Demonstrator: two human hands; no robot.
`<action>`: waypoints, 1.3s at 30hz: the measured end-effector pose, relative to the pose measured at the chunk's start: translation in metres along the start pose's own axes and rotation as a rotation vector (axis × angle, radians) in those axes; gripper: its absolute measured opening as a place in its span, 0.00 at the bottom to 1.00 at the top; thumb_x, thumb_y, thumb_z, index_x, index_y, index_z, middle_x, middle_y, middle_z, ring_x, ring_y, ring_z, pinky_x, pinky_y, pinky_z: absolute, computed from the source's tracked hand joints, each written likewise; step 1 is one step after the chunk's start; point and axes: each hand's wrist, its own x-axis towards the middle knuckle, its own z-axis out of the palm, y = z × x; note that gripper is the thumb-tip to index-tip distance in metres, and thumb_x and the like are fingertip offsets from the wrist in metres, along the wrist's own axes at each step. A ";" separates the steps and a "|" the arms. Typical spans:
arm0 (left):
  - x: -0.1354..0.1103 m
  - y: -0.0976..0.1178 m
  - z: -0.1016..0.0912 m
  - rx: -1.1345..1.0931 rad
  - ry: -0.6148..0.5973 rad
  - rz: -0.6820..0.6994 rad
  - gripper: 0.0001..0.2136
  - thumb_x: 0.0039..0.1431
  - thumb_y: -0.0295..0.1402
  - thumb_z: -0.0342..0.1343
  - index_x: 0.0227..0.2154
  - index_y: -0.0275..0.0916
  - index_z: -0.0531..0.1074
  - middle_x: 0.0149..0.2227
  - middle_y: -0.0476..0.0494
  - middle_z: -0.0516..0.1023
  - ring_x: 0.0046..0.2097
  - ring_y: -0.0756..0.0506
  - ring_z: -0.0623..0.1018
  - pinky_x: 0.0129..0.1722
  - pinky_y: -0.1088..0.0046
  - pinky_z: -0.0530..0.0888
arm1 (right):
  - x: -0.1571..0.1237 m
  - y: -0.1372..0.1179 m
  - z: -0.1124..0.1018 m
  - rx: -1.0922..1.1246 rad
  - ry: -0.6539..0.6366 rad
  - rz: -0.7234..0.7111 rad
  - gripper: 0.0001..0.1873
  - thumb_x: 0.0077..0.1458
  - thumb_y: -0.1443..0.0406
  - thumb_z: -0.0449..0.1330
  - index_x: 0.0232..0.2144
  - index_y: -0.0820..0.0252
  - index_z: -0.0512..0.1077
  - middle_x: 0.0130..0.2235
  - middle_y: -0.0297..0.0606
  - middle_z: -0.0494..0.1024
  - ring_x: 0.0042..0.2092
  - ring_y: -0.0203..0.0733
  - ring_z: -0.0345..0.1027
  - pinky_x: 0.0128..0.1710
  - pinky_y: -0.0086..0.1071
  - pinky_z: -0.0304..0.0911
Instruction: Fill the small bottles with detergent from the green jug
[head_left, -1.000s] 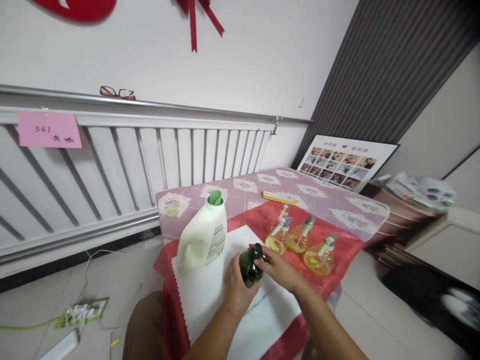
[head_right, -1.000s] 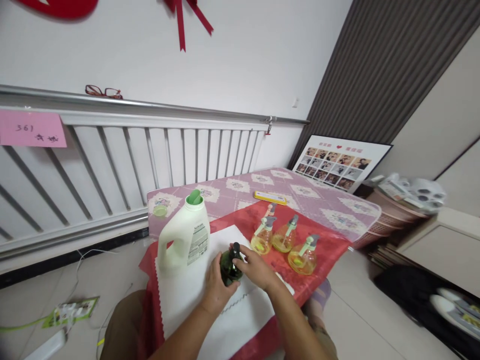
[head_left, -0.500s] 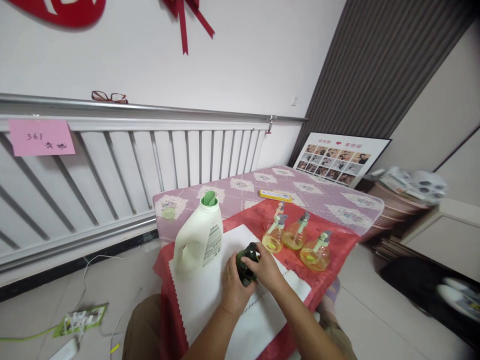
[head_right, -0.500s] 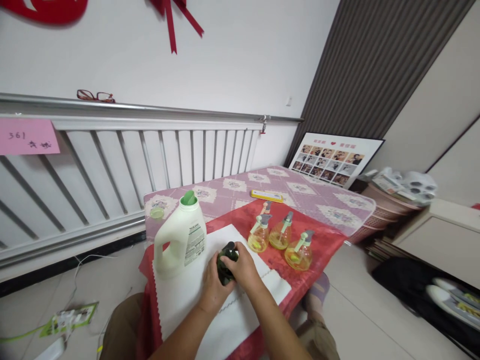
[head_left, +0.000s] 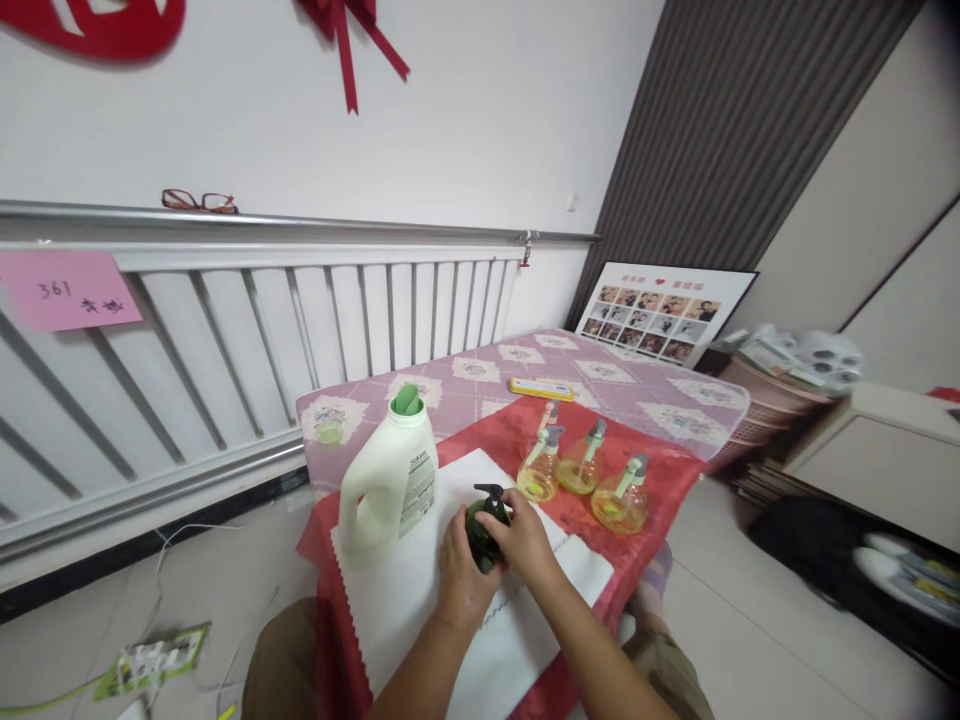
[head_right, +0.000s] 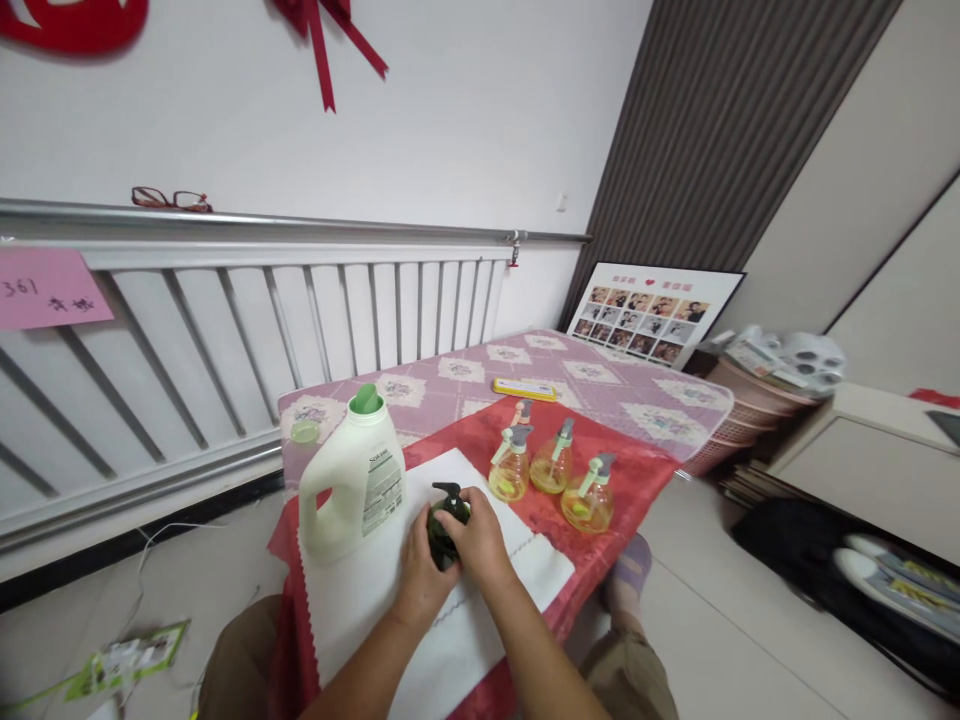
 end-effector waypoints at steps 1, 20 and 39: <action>0.000 0.000 0.000 0.001 -0.001 -0.001 0.37 0.42 0.30 0.58 0.58 0.33 0.54 0.56 0.29 0.68 0.57 0.34 0.69 0.56 0.55 0.67 | -0.001 0.000 0.001 -0.001 0.019 0.013 0.12 0.44 0.58 0.63 0.28 0.55 0.64 0.29 0.31 0.70 0.33 0.44 0.66 0.37 0.40 0.63; -0.001 0.002 -0.004 -0.056 -0.006 -0.038 0.30 0.52 0.26 0.50 0.59 0.34 0.53 0.56 0.31 0.68 0.57 0.39 0.70 0.55 0.59 0.68 | -0.033 0.023 0.017 0.071 0.001 0.012 0.41 0.38 0.66 0.64 0.56 0.57 0.56 0.56 0.47 0.65 0.59 0.54 0.58 0.61 0.49 0.52; -0.011 -0.028 -0.063 0.145 -0.168 0.095 0.23 0.48 0.29 0.53 0.51 0.36 0.68 0.54 0.34 0.71 0.58 0.37 0.69 0.59 0.53 0.64 | -0.043 0.019 0.027 0.005 0.117 -0.011 0.46 0.35 0.70 0.64 0.58 0.56 0.54 0.59 0.48 0.60 0.62 0.58 0.52 0.61 0.50 0.52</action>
